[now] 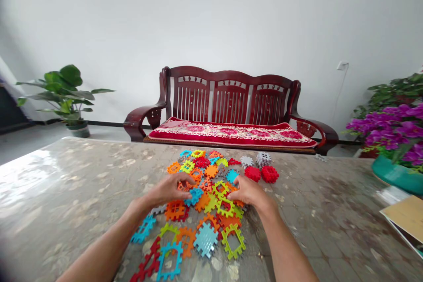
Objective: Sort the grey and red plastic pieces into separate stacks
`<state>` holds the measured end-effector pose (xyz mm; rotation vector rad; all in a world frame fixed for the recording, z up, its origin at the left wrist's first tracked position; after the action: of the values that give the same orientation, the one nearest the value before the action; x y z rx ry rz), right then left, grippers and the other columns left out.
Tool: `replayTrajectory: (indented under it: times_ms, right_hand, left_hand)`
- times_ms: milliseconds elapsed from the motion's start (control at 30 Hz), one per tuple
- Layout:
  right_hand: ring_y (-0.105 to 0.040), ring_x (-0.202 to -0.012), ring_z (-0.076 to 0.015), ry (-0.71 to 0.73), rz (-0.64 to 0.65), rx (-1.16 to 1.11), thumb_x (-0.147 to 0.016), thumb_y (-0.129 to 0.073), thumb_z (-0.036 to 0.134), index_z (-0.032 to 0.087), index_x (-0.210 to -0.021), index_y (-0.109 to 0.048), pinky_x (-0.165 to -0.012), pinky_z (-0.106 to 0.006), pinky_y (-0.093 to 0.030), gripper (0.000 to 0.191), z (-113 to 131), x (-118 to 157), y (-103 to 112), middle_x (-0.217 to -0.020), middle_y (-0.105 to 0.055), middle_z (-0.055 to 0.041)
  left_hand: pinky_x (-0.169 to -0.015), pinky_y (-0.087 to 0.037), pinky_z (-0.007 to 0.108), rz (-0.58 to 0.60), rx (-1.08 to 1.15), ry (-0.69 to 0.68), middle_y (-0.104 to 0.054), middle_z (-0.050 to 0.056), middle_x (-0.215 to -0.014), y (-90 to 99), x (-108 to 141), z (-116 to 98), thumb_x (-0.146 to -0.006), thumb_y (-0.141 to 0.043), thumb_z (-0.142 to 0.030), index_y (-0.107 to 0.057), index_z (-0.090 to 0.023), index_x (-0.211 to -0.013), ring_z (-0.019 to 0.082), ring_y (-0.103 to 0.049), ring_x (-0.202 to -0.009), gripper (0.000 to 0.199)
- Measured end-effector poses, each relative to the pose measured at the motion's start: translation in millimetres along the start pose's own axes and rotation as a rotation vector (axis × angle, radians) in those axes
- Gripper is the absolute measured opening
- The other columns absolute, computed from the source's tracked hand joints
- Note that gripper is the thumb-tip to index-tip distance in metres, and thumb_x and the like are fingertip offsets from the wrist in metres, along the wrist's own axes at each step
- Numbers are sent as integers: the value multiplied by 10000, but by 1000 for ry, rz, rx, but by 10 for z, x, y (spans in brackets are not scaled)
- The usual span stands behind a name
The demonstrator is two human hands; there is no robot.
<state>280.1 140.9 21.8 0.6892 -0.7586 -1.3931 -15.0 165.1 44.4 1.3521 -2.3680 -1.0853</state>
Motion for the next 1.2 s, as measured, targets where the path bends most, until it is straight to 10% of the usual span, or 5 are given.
replayTrajectory:
  times_ms: [167, 500, 933, 1067, 1200]
  right_hand:
    - [-535, -639, -146, -71, 7, 118, -566, -776, 340, 199, -859, -679, -538, -231, -318, 339, 54, 11, 3, -689, -620, 38]
    - [-539, -587, -136, -78, -39, 107, -574, -713, 183, 212, -794, -668, -531, -224, -319, 225, 241, 28, -7, -609, -603, 52]
    - [-663, -1005, -231, 101, -245, -698, -748, -601, 396, 187, -1049, -637, -862, -345, -521, 368, 373, -155, -177, -1063, -717, -99]
    - [-606, -1135, -235, 117, -353, -456, -729, -573, 304, 213, -1079, -657, -978, -384, -467, 372, 386, -145, -130, -1173, -686, -76]
    - [-655, -865, -200, 137, -207, -159, -722, -580, 276, 214, -950, -690, -781, -306, -491, 261, 492, -18, -10, -973, -726, -46]
  left_hand:
    - [-882, -461, 312, 173, -187, -148, -678, 31, -1126, -103, 49, -199, -640, -789, -427, -680, -283, -1129, 234, -615, -1015, 522]
    - [-833, -472, 271, 100, -232, -160, -694, 11, -1005, -129, 52, -291, -670, -606, -172, -696, -266, -1022, 199, -628, -932, 376]
    - [-690, -493, 268, -377, -21, 223, -715, -14, -828, 104, -70, 284, -776, -547, -305, -670, -184, -1172, 175, -638, -746, 432]
    - [-888, -504, 331, -480, 4, 224, -721, 46, -1089, 163, -46, 407, -766, -592, -257, -638, -207, -1229, 219, -657, -995, 469]
    - [-1000, -441, 371, -500, -161, 156, -695, 54, -1167, 244, -18, 293, -775, -619, -273, -691, -238, -1120, 244, -616, -1102, 355]
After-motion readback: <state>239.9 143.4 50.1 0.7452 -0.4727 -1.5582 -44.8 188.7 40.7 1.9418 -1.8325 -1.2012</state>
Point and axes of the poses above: each hand's wrist, its own x-axis away from the middle knuckle, its own y-axis out of the back of the hand, z = x × y, the point moved 4 cm from there along -x, towards the middle knuckle
